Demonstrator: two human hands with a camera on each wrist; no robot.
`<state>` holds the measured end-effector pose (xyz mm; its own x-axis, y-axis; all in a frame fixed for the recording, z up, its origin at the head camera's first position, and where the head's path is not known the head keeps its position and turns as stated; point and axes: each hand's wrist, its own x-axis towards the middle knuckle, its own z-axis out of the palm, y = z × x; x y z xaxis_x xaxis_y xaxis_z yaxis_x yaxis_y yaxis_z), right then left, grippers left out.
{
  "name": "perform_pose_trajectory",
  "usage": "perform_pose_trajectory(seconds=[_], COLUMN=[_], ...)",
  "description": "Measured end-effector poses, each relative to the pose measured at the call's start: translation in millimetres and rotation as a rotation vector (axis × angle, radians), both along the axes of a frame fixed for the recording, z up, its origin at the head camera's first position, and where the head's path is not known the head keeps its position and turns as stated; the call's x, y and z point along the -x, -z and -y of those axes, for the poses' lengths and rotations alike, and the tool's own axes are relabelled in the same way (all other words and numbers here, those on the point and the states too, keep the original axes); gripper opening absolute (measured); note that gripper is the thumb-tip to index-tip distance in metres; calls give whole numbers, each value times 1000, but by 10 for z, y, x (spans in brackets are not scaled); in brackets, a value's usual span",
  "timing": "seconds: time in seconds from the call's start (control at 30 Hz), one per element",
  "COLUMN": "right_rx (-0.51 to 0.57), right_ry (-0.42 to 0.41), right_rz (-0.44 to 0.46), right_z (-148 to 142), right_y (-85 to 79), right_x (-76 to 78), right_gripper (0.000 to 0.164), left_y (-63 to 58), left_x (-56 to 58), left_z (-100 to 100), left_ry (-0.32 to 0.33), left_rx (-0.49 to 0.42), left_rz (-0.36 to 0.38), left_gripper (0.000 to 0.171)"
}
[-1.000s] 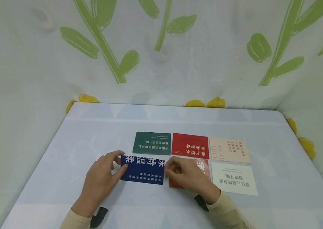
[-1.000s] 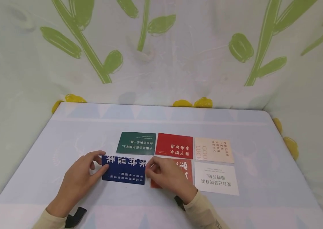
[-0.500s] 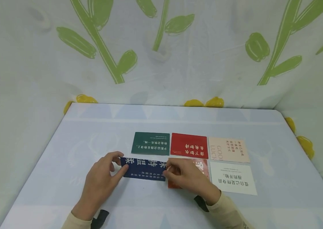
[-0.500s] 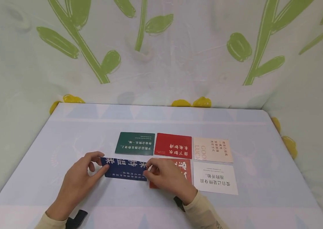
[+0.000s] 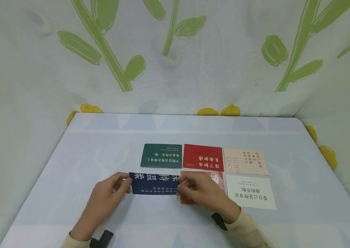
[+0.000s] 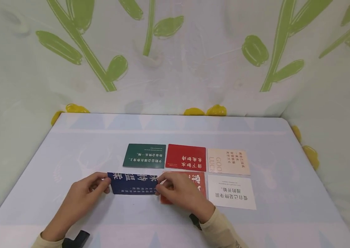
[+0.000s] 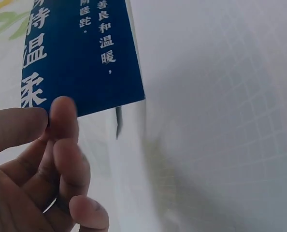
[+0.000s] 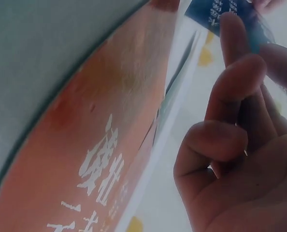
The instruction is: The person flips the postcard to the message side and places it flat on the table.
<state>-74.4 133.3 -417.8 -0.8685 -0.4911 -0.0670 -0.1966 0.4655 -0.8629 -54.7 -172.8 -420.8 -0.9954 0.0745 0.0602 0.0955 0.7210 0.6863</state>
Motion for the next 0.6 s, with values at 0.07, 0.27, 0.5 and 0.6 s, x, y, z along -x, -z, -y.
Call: perform_pose_trajectory(seconds=[0.07,0.27,0.5,0.6], right_rx=[7,11,-2,-13], right_ry=[-6,-18,-36,-27], right_rz=[3,-1,-56,-47], right_z=[-12,-46,-66,-67], right_y=[-2,-29,-29,-23], right_x=[-8,-30,-38,-55], right_gripper=[4,19,20,21], left_y=[0,-44,-82,-69], left_x=[-2,-11,-35,-43], left_z=[31,134,203,192], left_ry=[16,91,115,99], left_rx=[-35,-133,-186,-160], left_rz=[18,57,106,111], left_gripper=[15,20,19,20])
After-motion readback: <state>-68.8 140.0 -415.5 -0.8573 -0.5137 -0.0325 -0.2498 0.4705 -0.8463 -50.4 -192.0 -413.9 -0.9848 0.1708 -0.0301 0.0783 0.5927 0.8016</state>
